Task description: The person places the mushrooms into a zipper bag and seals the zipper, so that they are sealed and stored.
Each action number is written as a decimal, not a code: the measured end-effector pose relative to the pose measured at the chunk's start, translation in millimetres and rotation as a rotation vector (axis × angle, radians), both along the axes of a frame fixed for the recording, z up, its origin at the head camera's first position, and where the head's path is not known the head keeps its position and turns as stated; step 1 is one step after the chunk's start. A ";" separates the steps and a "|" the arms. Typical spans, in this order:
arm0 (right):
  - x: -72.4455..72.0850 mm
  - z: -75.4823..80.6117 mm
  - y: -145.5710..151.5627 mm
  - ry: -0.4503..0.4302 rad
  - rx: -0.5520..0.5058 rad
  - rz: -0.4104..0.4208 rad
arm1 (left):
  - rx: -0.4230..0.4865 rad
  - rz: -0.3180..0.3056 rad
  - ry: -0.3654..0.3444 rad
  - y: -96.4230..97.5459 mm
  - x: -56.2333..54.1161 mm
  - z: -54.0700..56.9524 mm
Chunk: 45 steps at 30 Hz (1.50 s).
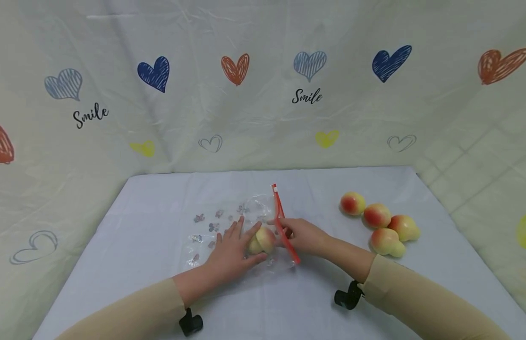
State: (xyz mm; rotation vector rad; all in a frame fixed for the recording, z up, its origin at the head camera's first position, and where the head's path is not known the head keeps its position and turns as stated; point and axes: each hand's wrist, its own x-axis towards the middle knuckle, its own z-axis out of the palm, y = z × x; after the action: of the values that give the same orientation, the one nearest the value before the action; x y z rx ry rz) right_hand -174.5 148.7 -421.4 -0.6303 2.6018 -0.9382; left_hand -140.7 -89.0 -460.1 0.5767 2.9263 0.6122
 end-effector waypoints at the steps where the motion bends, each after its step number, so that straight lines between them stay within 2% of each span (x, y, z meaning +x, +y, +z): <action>1: 0.1 -0.2 0.2 -0.001 0.001 0.000 | 0.000 0.006 -0.007 1.5 0.2 0.3; 9: 0.2 -3.4 4.8 0.047 0.008 0.052 | -0.031 0.012 0.017 5.9 0.0 2.4; 13: 3.1 -2.6 9.5 0.079 0.016 0.081 | -0.076 -0.012 0.012 3.1 0.6 -2.7; 18: 5.9 0.1 15.4 0.074 0.007 0.068 | -0.113 -0.039 0.015 -0.5 2.8 -7.3; 22: 7.3 1.2 19.0 0.083 0.020 0.079 | -0.104 -0.049 -0.003 -2.6 3.8 -5.0; 26: 7.4 1.4 19.8 0.112 0.041 0.098 | -0.076 -0.051 0.012 -3.9 5.2 -0.9; 32: 6.7 -1.5 15.8 0.151 0.060 0.085 | -0.050 -0.040 0.040 -3.4 7.5 4.0; 39: 5.5 -4.2 6.4 0.154 0.059 0.044 | -0.048 -0.033 0.058 -4.2 9.3 5.9; 45: 6.1 3.5 7.5 0.157 0.071 -0.011 | -0.044 -0.042 0.063 -5.5 9.0 4.7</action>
State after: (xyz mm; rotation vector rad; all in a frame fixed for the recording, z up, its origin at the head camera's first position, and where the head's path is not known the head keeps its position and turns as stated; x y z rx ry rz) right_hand -168.4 156.2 -417.9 -0.6978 2.7651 -0.8265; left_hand -131.7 -94.5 -455.4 0.6621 2.9695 0.5333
